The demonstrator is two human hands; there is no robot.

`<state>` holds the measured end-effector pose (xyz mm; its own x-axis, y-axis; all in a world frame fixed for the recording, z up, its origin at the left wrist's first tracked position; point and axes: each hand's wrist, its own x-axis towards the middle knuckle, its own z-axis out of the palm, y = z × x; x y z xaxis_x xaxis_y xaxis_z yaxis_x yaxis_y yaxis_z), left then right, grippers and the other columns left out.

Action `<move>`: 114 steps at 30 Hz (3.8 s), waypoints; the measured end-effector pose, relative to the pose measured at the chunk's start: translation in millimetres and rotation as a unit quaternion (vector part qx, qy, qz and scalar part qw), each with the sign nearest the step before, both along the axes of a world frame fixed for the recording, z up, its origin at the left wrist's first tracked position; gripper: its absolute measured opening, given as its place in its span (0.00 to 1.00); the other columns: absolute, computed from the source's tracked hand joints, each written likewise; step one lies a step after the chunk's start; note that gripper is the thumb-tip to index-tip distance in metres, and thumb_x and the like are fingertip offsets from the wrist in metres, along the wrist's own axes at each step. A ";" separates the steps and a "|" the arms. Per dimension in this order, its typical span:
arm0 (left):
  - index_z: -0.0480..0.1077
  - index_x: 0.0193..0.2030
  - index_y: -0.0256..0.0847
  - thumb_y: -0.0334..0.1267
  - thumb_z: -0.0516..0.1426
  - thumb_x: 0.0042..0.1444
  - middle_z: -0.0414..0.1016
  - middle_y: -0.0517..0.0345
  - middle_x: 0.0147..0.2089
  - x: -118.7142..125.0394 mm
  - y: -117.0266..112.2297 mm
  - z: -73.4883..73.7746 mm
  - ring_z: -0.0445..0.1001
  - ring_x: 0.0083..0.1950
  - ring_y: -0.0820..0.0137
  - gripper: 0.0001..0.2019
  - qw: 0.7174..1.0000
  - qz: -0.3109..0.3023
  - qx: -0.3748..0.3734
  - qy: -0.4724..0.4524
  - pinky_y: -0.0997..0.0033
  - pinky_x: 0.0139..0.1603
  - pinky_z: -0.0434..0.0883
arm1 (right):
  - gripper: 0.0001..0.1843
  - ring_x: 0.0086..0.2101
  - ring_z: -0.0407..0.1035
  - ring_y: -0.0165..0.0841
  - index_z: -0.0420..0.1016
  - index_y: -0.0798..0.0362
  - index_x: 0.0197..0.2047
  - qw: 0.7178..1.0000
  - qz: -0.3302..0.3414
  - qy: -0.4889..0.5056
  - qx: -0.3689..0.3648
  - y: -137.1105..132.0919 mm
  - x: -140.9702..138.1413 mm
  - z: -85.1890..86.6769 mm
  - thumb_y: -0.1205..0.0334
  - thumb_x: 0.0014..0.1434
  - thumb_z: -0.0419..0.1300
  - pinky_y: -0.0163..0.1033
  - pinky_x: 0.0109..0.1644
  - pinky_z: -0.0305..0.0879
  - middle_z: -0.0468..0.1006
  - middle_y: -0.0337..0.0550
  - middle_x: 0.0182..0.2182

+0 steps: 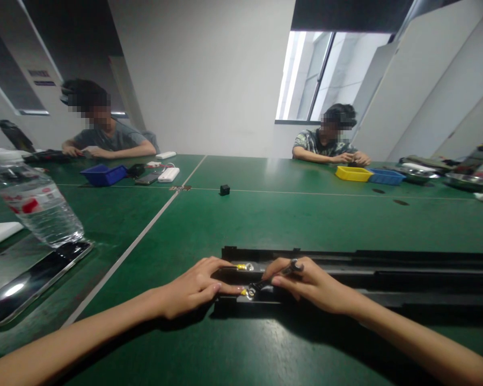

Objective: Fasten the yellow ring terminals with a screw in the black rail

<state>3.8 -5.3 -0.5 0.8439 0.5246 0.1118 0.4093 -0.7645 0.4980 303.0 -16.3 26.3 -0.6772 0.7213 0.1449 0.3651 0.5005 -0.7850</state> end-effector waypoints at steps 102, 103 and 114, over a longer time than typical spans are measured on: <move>0.69 0.61 0.59 0.57 0.31 0.69 0.63 0.50 0.61 2.4 -1.4 0.2 0.64 0.59 0.52 0.31 1.000 0.005 0.001 -0.015 0.46 0.60 0.61 | 0.15 0.25 0.71 0.27 0.81 0.58 0.39 0.998 -0.049 0.037 0.005 -1.9 -6.2 0.6 0.53 0.61 0.61 0.28 0.26 0.63 0.81 0.45 0.30; 0.70 0.60 0.58 0.57 0.31 0.69 0.63 0.51 0.61 2.6 -1.4 -0.1 0.63 0.59 0.53 0.31 1.000 0.005 0.000 -0.018 0.47 0.61 0.61 | 0.16 0.25 0.71 0.28 0.80 0.58 0.39 0.998 -0.050 0.036 0.004 -2.1 -6.0 0.2 0.53 0.61 0.61 0.28 0.26 0.63 0.81 0.45 0.30; 0.71 0.59 0.58 0.49 0.37 0.72 0.64 0.52 0.61 2.3 -1.4 -3.9 0.63 0.59 0.56 0.24 0.999 0.024 0.017 -0.016 0.50 0.62 0.61 | 0.20 0.27 0.74 0.32 0.81 0.59 0.39 0.997 -0.071 0.027 -0.016 -4.0 -6.3 -1.9 0.49 0.61 0.60 0.30 0.28 0.66 0.81 0.48 0.29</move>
<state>6.1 -6.7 -4.4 0.8131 0.5606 0.1569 0.4307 -0.7606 0.4857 296.7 -20.3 24.4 -0.5593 0.8145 0.1542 0.3875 0.4214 -0.8199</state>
